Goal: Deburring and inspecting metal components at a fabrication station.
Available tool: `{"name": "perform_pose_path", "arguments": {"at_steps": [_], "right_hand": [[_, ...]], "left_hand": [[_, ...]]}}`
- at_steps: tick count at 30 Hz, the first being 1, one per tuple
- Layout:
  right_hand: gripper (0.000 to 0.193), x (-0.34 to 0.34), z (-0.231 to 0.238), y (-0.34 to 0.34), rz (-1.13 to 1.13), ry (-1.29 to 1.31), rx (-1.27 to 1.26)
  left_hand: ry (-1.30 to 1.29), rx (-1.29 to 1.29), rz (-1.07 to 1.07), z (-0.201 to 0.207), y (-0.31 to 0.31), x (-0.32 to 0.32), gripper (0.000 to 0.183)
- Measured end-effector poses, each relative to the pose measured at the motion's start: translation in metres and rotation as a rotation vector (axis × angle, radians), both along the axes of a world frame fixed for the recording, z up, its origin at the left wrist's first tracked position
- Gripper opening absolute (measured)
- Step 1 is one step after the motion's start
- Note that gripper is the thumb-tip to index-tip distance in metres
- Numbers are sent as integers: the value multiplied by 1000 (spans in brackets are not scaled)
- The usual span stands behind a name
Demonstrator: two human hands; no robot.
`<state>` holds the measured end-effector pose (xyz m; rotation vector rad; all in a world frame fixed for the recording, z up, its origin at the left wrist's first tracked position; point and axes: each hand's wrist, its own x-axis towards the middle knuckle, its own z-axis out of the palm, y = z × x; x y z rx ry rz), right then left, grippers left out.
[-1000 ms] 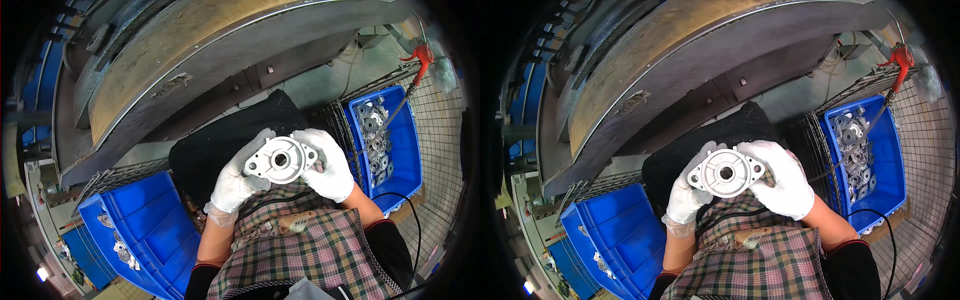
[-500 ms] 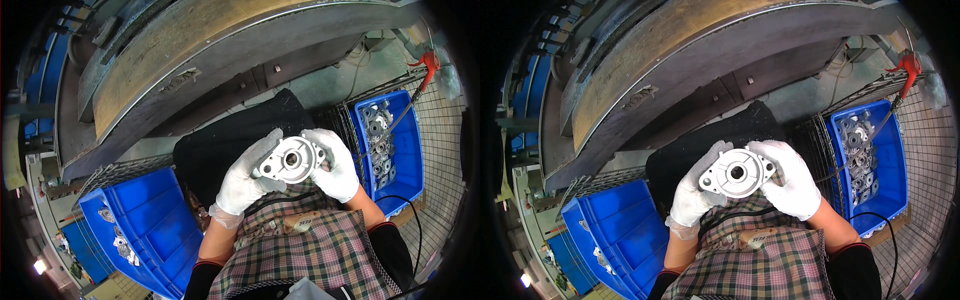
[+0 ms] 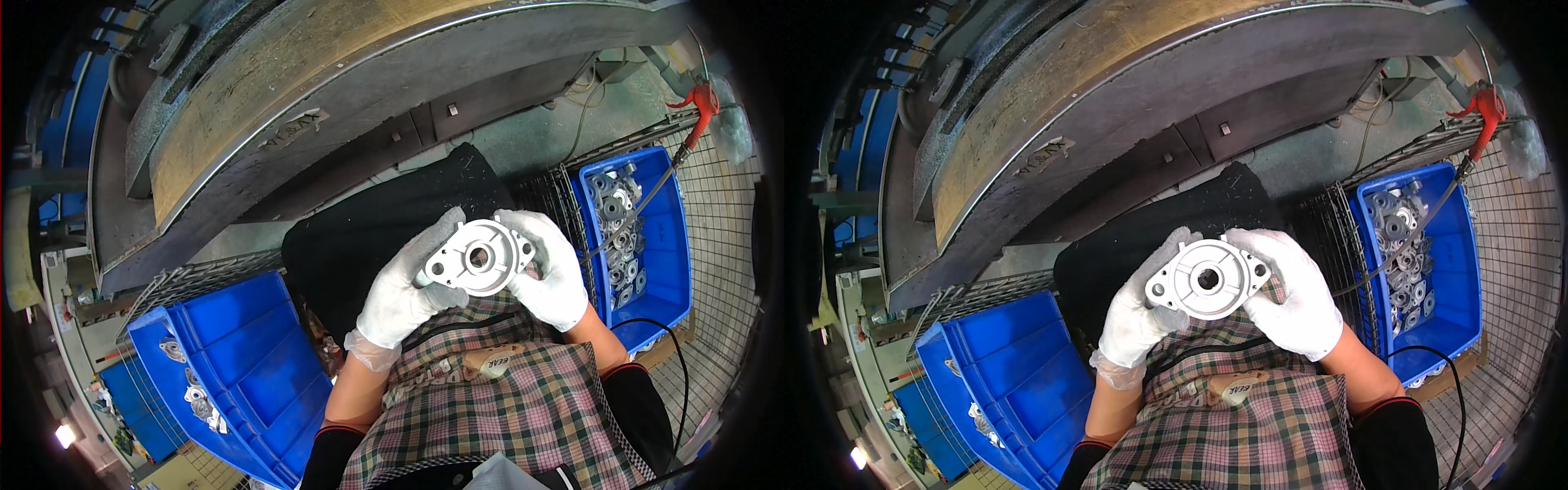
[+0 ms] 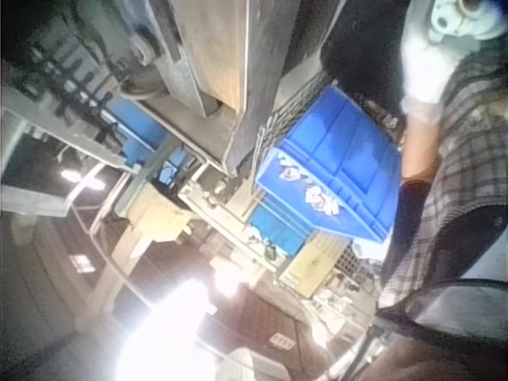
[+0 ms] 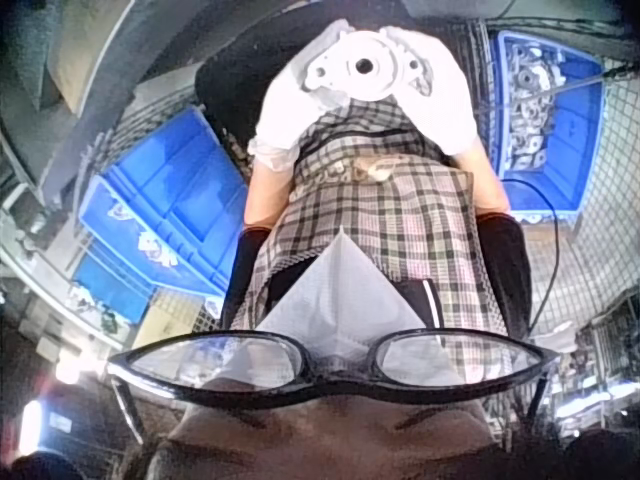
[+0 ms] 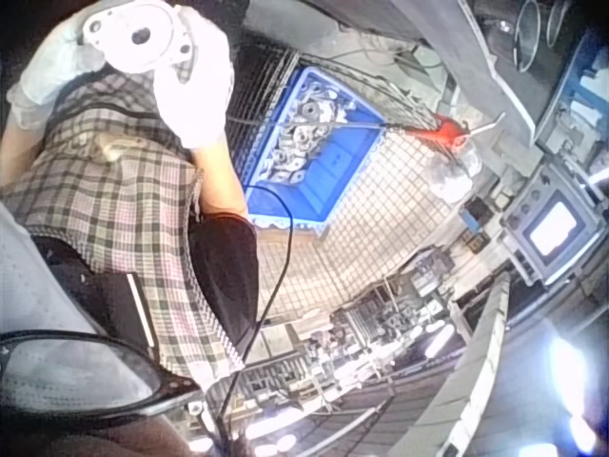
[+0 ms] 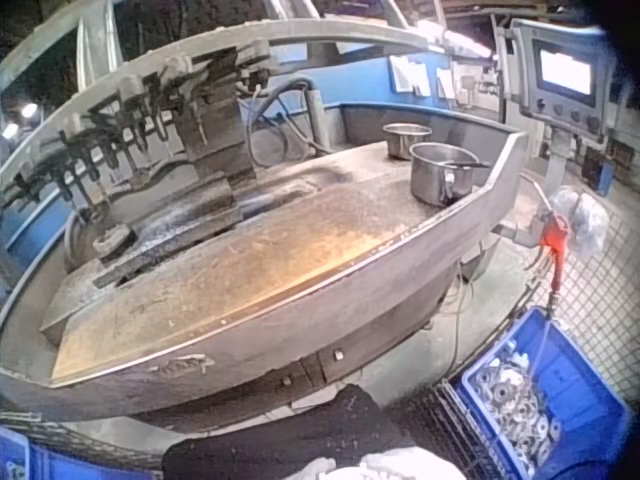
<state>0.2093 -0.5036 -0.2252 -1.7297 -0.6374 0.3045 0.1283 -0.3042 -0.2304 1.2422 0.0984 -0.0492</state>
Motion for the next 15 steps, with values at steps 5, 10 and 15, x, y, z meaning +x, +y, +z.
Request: {"name": "perform_pose_path", "arguments": {"at_steps": [5,10,15], "right_hand": [[63,2,17,6,75,515,213],[53,7,15,-2,-122,784,322],[45,45,13,-61,-439,390,501]], "left_hand": [[98,-188,67,7,-4,4,83],[124,-88,-48,20,-8,18,82],[50,133,13,42,26,44,44]]}}
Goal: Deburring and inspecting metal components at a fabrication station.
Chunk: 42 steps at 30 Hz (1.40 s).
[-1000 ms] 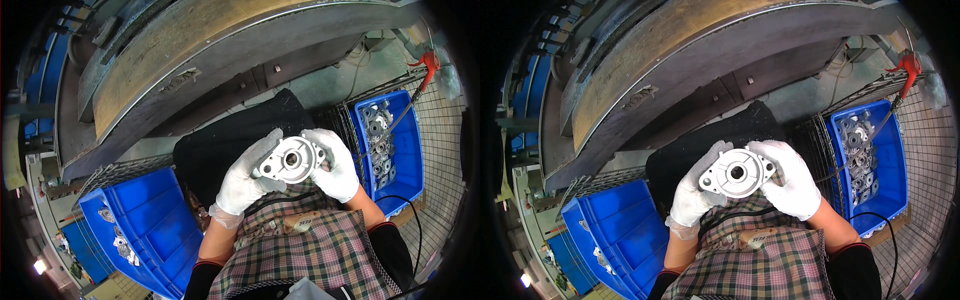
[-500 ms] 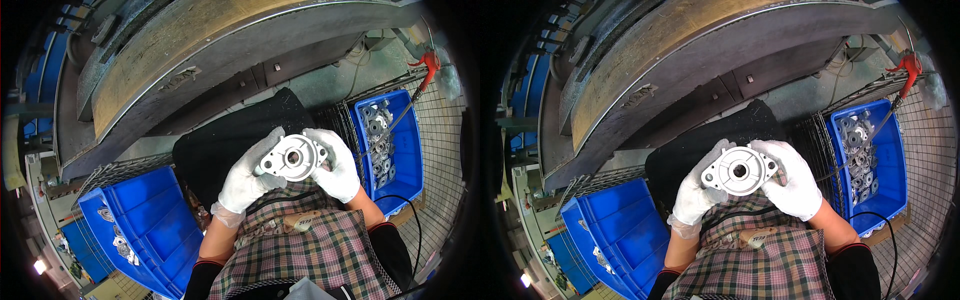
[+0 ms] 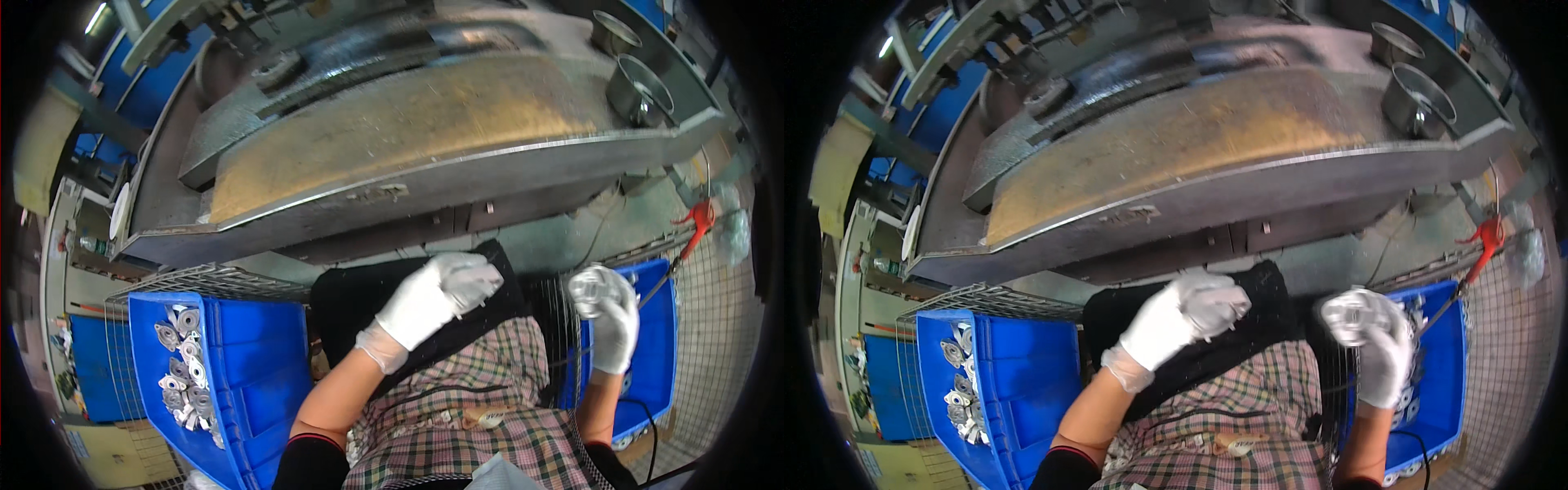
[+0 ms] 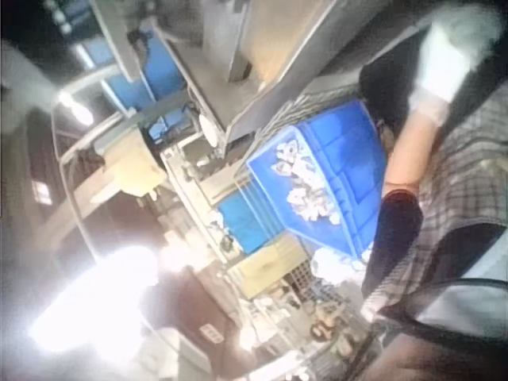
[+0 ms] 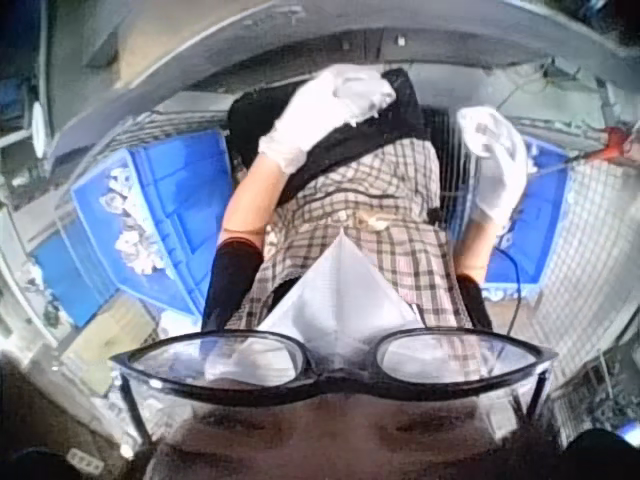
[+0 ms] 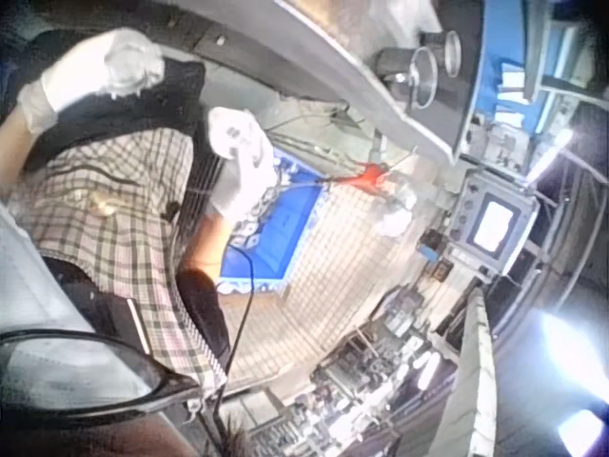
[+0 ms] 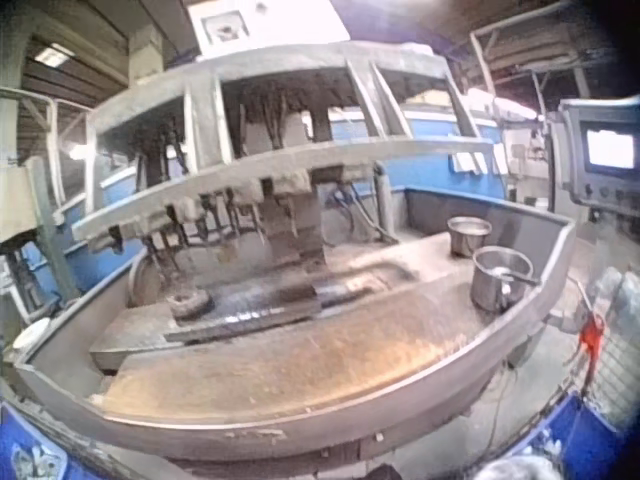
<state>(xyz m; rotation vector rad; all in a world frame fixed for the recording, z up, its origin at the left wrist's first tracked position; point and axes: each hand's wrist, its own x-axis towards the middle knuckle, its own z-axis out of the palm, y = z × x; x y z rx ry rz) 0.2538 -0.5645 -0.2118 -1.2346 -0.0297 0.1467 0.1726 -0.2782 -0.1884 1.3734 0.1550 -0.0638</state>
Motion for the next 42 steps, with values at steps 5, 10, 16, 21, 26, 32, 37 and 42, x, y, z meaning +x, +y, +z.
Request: {"name": "perform_pose_path", "arguments": {"at_steps": [5,10,16,21,26,32,37,42], "right_hand": [[42,29,-17,-118,-534,-294,-320],[48,53,-134,-279,-984,-71,-557],[42,115,-228,-297,-948,-10,-580],[38,121,-266,-280,-852,97,-736],[35,91,-294,-289,-791,245,-937],[31,66,-318,-318,-677,424,-1181],[30,71,-328,-383,-734,292,-1241],[39,117,-238,-320,-740,186,-1090]], "left_hand": [[-127,248,324,57,65,45,35],[-50,658,311,111,102,92,38],[-126,1141,327,96,144,138,45],[-75,1382,752,89,245,151,36],[124,1617,1019,83,319,158,35],[105,1773,1011,90,333,174,29],[116,1661,952,92,336,189,18],[-149,1658,898,107,315,143,19]]}}
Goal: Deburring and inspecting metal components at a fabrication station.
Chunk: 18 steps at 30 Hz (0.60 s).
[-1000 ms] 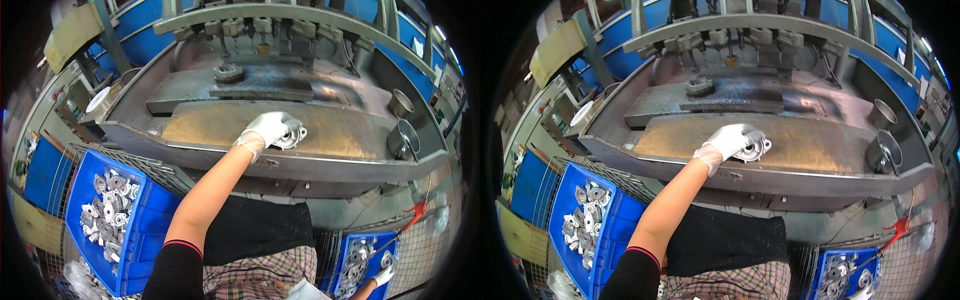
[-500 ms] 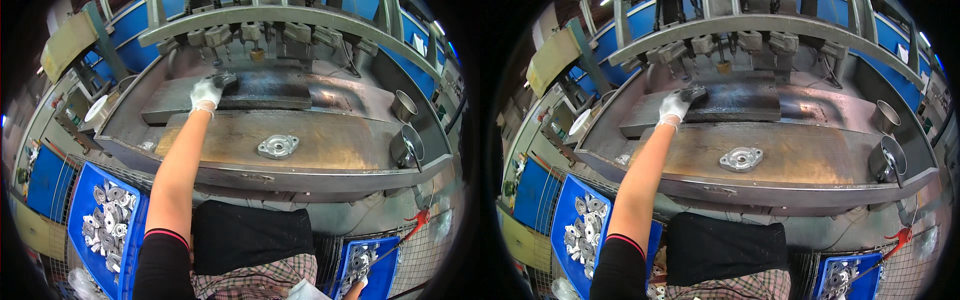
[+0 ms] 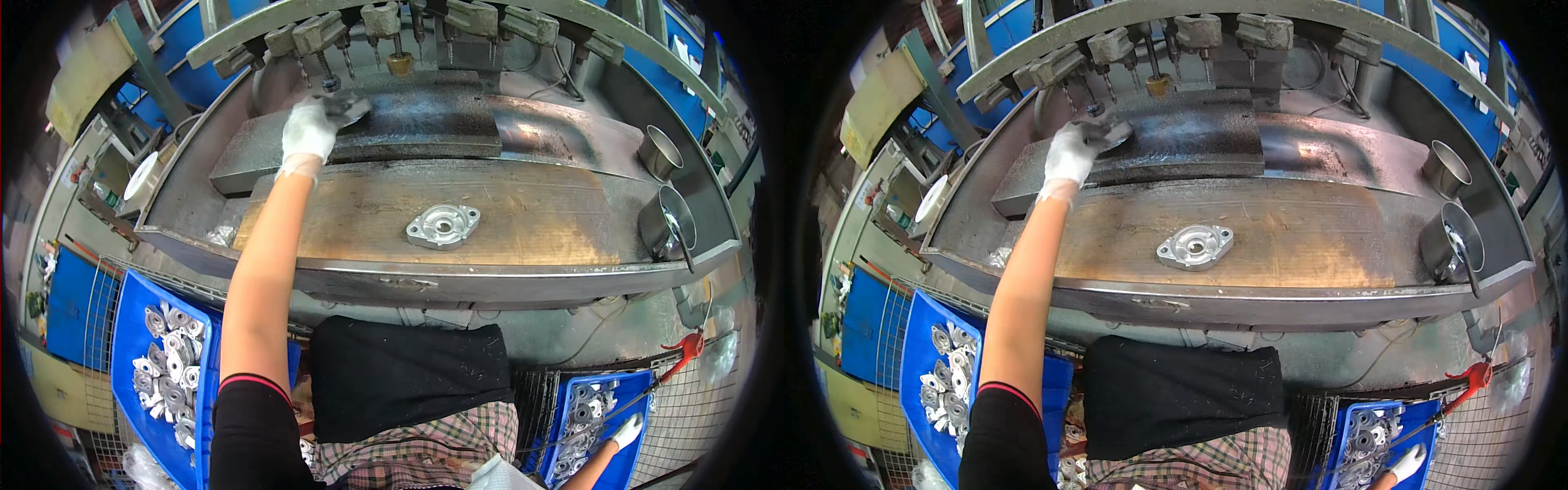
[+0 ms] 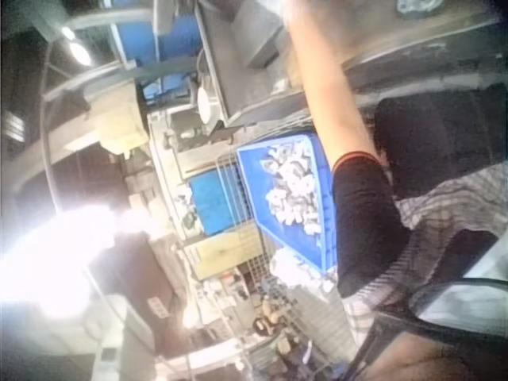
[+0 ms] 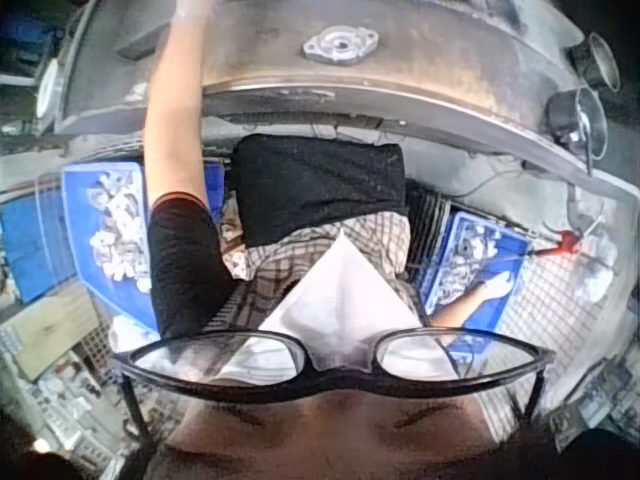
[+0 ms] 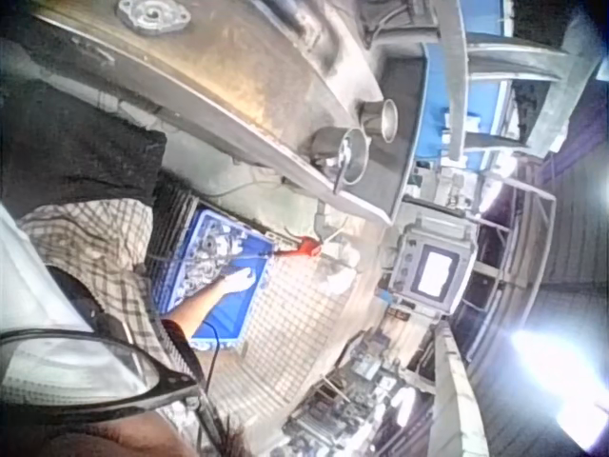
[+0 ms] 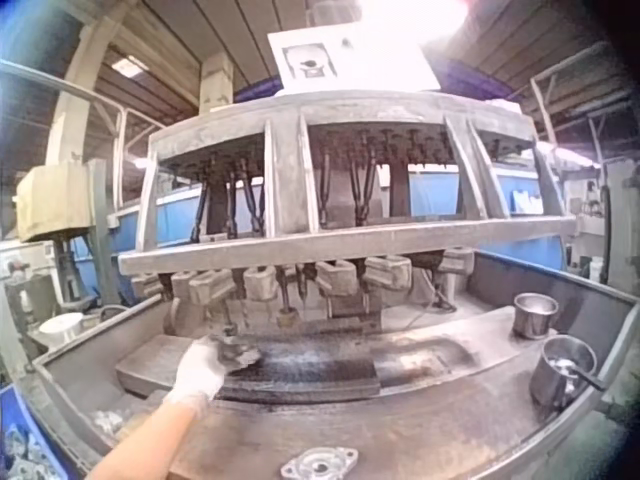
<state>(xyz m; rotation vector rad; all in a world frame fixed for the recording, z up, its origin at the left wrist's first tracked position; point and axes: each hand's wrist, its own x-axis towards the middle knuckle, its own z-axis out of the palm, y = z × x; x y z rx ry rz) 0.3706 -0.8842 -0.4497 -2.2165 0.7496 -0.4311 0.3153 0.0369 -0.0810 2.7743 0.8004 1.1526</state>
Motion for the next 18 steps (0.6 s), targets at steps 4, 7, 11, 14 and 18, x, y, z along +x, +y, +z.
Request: {"name": "perform_pose_path", "arguments": {"at_steps": [4,7,11,14,18], "right_hand": [[42,19,99,49,49,-245,-8],[47,36,125,56,153,-432,81],[50,51,143,84,326,-433,11],[48,57,143,84,357,-416,152],[51,62,147,89,391,-455,152]], "left_hand": [[93,-2,-268,-4,-35,-37,19],[308,-66,-253,-10,-63,-59,21],[345,-213,-168,-40,-60,-76,61],[345,-343,-95,-56,-40,-77,88],[372,-508,-184,-51,-34,-76,86]]}}
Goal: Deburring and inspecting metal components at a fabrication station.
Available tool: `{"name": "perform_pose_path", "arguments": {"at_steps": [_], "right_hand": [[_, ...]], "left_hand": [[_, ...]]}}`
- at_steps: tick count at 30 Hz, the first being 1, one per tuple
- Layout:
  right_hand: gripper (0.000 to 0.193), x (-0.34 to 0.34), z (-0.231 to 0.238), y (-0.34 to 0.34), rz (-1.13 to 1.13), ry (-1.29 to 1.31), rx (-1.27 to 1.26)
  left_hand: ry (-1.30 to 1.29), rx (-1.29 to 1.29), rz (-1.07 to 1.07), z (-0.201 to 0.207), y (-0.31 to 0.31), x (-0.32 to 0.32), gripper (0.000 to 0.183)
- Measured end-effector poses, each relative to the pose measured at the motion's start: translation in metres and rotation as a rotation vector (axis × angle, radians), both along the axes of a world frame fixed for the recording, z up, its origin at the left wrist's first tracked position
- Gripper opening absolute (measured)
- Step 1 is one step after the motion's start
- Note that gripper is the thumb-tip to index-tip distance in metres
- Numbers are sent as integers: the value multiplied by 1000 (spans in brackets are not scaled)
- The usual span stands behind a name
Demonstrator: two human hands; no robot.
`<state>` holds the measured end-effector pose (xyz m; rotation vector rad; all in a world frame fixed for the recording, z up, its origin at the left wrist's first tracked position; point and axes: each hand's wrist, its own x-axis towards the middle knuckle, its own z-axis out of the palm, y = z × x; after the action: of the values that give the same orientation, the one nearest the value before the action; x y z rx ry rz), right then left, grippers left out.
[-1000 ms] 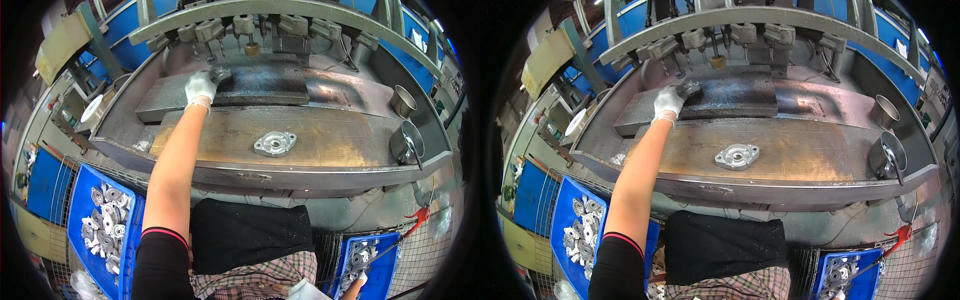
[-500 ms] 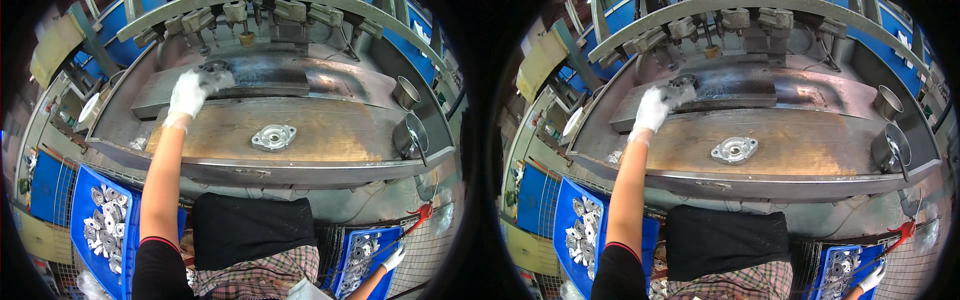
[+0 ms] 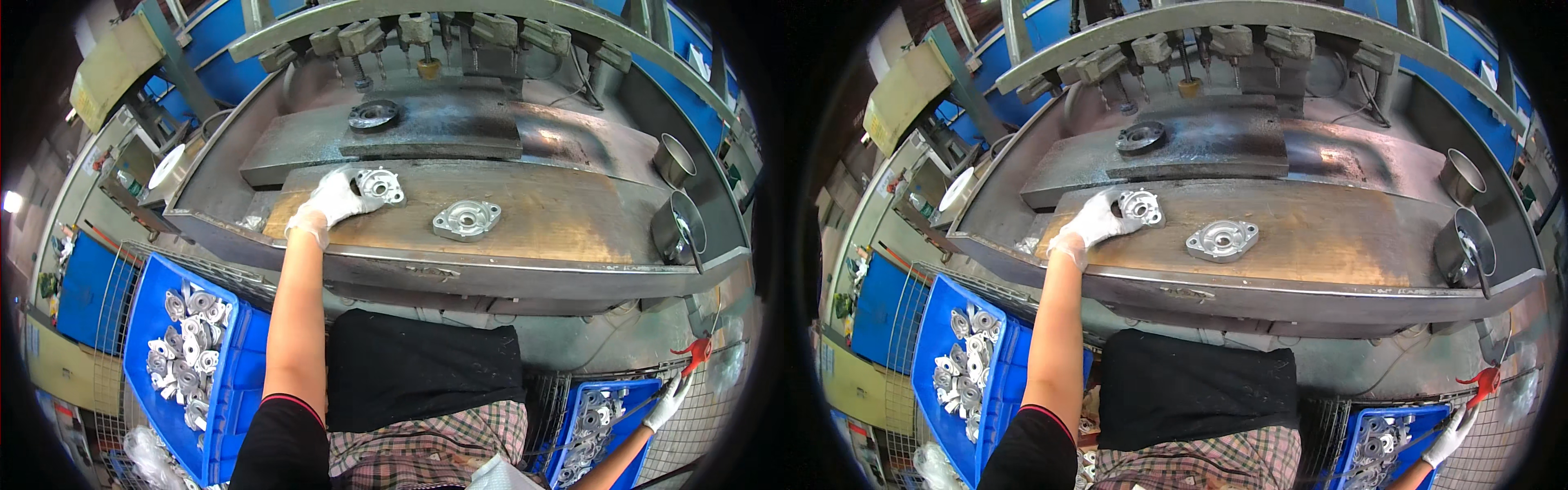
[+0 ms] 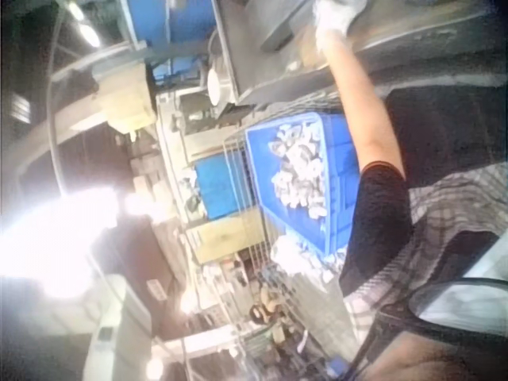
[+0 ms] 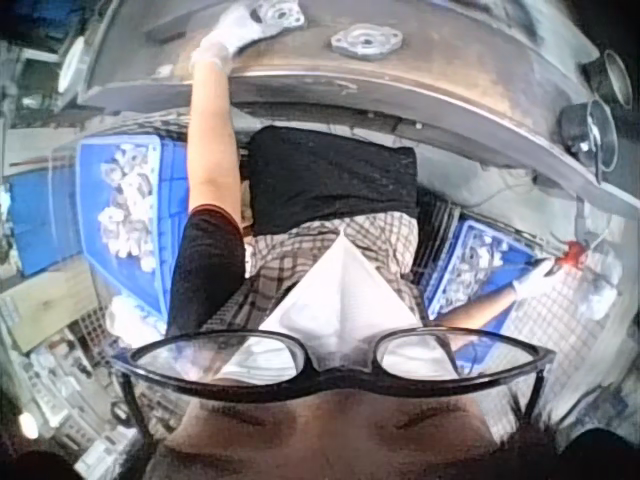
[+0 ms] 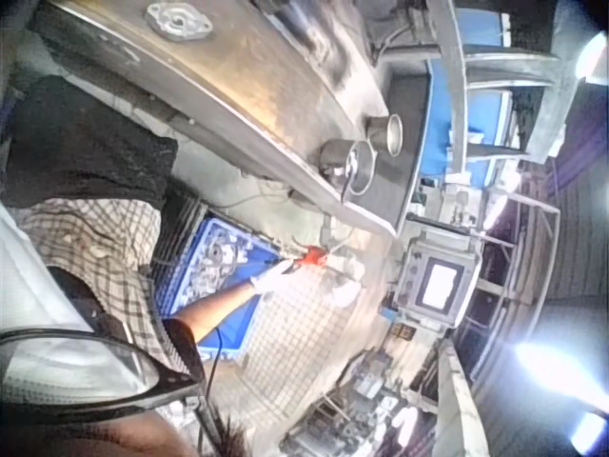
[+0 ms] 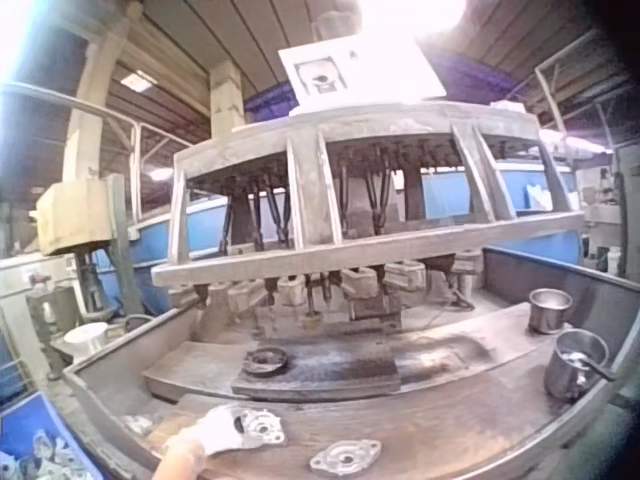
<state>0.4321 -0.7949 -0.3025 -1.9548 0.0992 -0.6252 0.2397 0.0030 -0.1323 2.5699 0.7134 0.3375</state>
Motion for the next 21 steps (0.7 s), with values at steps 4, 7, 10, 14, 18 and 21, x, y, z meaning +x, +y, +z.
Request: {"name": "perform_pose_path", "arguments": {"at_steps": [4,7,10,14,18,21], "right_hand": [[53,6,4,7,-47,46,51],[53,17,1,-3,-16,49,114],[53,24,-1,-12,33,69,251],[54,30,3,-7,6,4,94],[54,45,-3,-12,41,7,108],[52,53,-9,-18,34,-78,30]], "left_hand": [[-66,-135,49,22,-37,3,78],[-285,-130,12,-4,-28,-3,88],[-475,-570,-145,12,-52,0,92],[-466,-629,-106,8,-39,12,90],[-467,-563,-50,-17,-19,35,91],[-533,-498,24,-25,-31,42,97]]}}
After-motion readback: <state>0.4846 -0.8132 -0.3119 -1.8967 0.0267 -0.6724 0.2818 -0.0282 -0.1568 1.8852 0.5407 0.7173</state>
